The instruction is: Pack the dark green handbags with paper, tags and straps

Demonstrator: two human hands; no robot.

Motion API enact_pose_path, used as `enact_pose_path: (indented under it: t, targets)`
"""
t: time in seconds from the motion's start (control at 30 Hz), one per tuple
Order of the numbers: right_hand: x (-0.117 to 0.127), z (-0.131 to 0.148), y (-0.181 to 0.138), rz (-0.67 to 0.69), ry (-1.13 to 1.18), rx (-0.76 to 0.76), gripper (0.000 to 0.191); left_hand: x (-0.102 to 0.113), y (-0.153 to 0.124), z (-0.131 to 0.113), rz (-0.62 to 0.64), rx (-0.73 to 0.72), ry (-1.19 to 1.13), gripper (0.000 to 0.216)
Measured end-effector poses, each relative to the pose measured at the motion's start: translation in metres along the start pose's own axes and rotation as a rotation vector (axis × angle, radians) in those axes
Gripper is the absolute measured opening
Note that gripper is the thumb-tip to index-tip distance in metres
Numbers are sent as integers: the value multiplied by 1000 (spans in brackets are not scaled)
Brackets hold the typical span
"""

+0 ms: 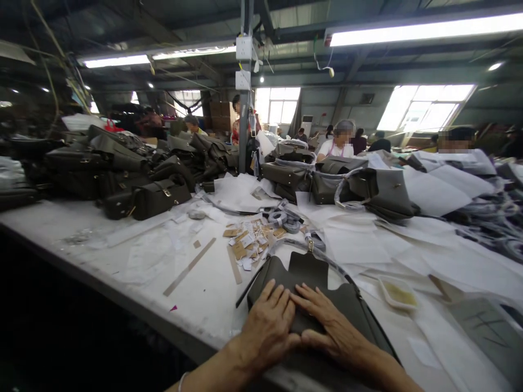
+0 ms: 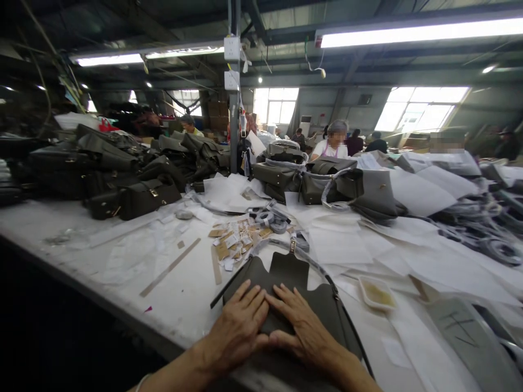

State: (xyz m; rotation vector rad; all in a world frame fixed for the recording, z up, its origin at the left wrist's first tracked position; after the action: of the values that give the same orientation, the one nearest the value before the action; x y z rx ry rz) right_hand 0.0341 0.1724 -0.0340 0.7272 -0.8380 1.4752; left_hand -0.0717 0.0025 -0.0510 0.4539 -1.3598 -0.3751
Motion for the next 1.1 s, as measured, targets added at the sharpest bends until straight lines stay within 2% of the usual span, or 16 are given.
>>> enact_pose_path:
  t: [0.1,0.2,0.33,0.5,0.67,0.77,0.83,1.0,1.1]
  targets:
    - [4,0,-4,-5,81,-69,67,15,-3,17,12,127,36,61]
    - [0,-3,-8,-49,144,-136,58,14,-15,17,-5,217,41,52]
    - [-12,-2,-5,-34,31,-64,62,-2,-34,4,-13,181,68,54]
    - [-14,10,19,-65,-105,-1,64,-13,-43,2,65,196,75,68]
    - [-7,6,35,-9,-46,108,78,-8,-26,14,70,200,11,63]
    - [-8,-2,36,-23,-26,133,86,-8,-3,21,119,226,-50,69]
    - [-10,-5,35,-41,-22,134,90,-11,8,24,160,180,-86,76]
    - [-11,-5,35,-90,-32,124,92,-22,4,30,187,114,-113,89]
    - [-12,-6,35,-60,-6,142,96,-18,3,30,174,101,-83,85]
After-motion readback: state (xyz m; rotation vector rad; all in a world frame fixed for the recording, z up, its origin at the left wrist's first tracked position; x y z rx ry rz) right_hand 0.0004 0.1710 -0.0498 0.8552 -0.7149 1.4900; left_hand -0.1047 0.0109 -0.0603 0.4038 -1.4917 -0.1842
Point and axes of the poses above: each hand's wrist, its own y-axis towards the middle knuckle, its own x-axis out of the back of the hand, z = x × y, the point moved 2 cm from there along y, towards the middle knuckle, and after that the axes turned 3 degrees about -x, right-handed, at the moved point
